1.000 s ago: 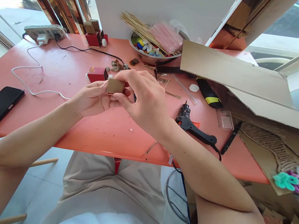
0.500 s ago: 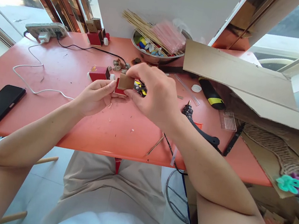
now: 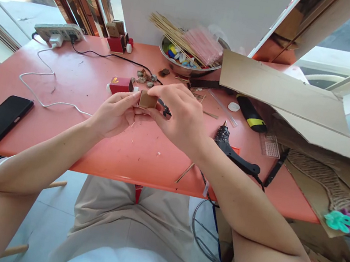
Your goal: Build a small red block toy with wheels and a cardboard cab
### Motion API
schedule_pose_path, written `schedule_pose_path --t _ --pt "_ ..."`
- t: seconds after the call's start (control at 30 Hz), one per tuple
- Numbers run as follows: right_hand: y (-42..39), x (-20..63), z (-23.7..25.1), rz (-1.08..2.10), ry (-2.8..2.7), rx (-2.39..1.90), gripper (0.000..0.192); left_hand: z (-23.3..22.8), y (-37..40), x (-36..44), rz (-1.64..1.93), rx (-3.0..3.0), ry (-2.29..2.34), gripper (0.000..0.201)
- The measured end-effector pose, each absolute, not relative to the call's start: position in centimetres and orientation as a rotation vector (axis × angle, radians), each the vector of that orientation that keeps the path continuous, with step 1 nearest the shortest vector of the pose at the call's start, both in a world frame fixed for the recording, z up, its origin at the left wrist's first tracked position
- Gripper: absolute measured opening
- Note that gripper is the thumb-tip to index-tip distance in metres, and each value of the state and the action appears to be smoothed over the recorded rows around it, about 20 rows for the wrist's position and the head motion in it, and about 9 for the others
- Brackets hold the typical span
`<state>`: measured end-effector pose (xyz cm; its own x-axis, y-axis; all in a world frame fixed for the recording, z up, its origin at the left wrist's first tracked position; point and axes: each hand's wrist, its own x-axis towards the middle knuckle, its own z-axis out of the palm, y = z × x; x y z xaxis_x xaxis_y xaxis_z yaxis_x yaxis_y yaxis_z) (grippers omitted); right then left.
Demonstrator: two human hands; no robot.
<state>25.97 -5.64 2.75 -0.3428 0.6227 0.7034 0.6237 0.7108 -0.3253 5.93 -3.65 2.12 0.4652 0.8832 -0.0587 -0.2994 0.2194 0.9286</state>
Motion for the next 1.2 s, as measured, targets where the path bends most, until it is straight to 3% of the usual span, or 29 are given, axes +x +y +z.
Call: schedule_pose_path --t 0.6,1.2 --pt "-5.69 25.62 1.81 -0.218 -2.039 -0.939 0.011 2.0 -4.27 6.72 0.984 0.872 0.713 0.019" --pt "-5.54 25.72 2.19 -0.065 -2.031 -0.912 0.013 2.31 -3.78 6.08 0.886 0.853 0.63 0.011"
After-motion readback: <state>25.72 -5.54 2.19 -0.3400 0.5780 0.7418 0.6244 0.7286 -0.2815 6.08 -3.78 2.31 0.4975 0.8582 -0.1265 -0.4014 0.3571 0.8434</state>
